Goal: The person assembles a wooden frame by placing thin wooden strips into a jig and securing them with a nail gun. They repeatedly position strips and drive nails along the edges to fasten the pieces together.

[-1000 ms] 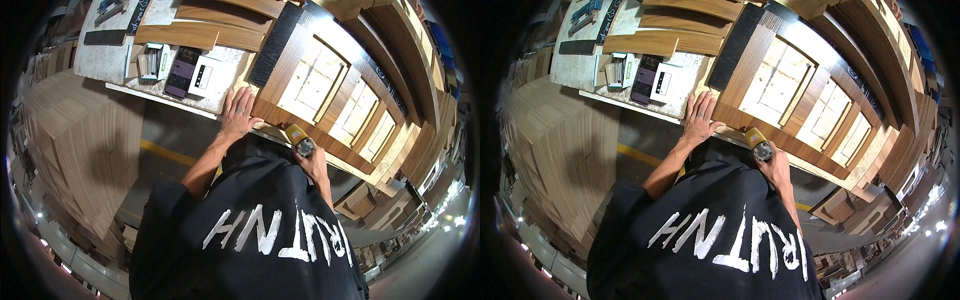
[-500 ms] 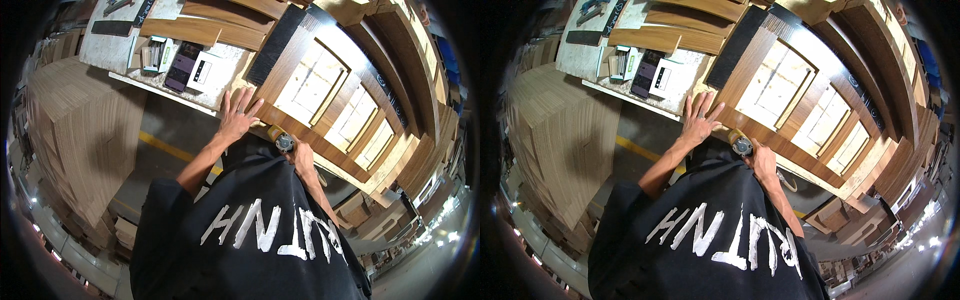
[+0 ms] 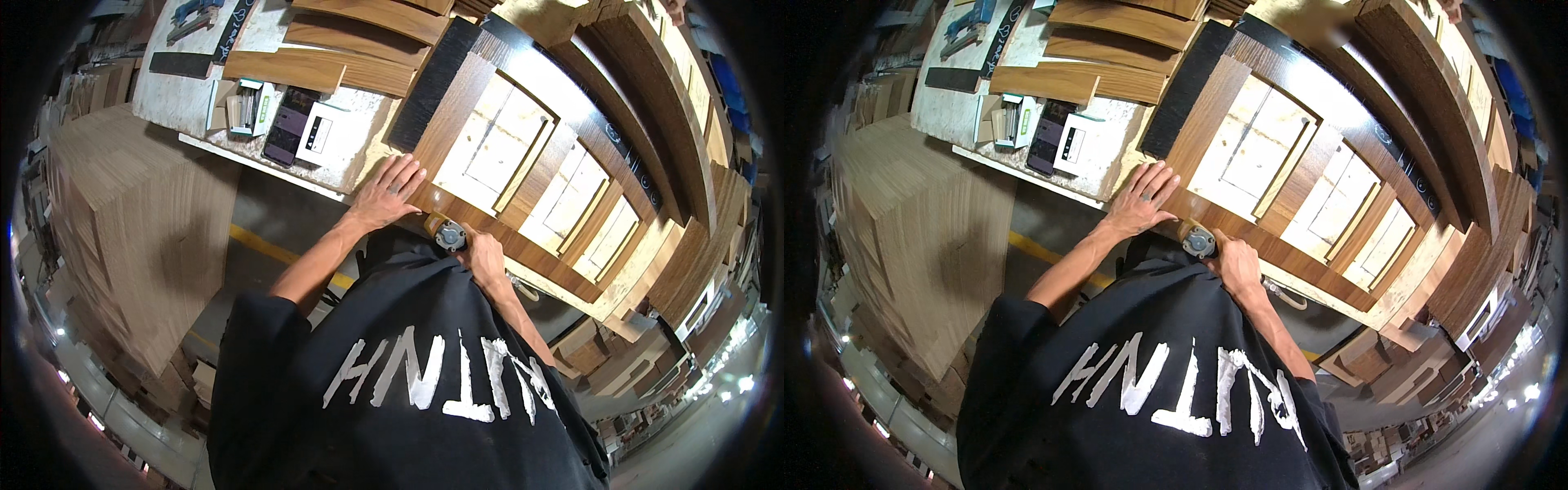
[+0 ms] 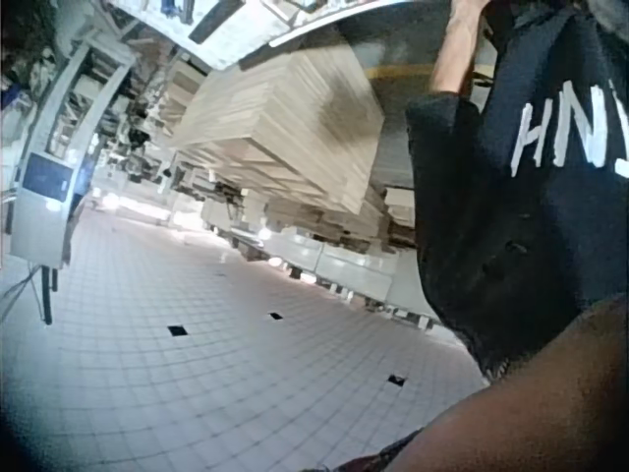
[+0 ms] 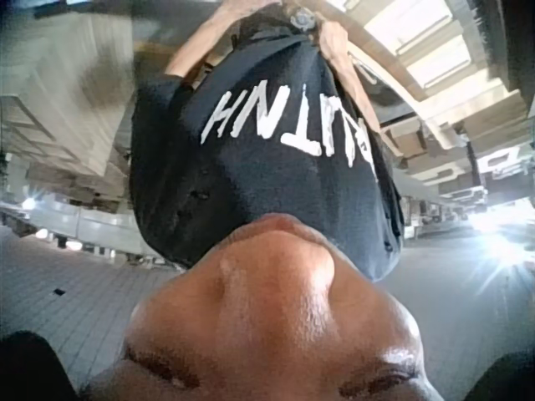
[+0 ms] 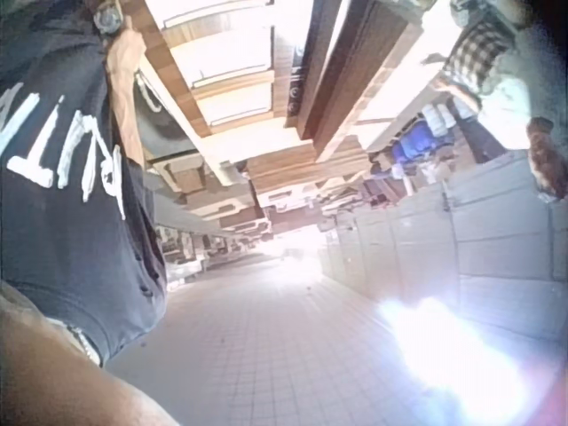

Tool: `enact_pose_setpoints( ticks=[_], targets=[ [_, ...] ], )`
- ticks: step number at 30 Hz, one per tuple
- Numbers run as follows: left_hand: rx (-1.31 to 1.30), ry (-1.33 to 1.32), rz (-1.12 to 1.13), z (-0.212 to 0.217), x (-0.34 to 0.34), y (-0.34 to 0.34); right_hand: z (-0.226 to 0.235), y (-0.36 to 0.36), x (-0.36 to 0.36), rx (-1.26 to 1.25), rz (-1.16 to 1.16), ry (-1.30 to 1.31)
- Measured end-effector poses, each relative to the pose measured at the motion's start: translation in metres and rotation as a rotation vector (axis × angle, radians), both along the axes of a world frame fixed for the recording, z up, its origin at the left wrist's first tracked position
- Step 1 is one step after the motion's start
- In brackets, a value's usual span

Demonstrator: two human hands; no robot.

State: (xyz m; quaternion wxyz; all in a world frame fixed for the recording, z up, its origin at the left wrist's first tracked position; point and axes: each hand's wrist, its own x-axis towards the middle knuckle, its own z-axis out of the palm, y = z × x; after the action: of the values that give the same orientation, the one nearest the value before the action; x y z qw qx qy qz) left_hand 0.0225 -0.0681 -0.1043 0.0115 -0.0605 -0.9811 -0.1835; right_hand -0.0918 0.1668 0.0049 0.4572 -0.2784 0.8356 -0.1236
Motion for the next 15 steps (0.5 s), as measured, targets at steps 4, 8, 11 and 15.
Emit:
enact_pose_setpoints(
  ticks=[4,8,11,15],
  targets=[
    [-0.010,-0.095,-0.025,0.003,-0.006,-0.002,0.007,-0.005,-0.002,0.024,-0.009,-0.013],
    [0.073,-0.146,0.002,0.005,-0.003,-0.001,0.006,-0.005,-0.001,0.015,-0.037,-0.030],
    [0.057,-0.144,0.005,0.008,-0.002,-0.002,0.005,-0.004,-0.006,0.010,-0.054,-0.046],
    [0.053,-0.147,0.005,0.009,-0.001,-0.003,0.003,-0.012,-0.017,0.118,0.016,-0.099]
  ],
)
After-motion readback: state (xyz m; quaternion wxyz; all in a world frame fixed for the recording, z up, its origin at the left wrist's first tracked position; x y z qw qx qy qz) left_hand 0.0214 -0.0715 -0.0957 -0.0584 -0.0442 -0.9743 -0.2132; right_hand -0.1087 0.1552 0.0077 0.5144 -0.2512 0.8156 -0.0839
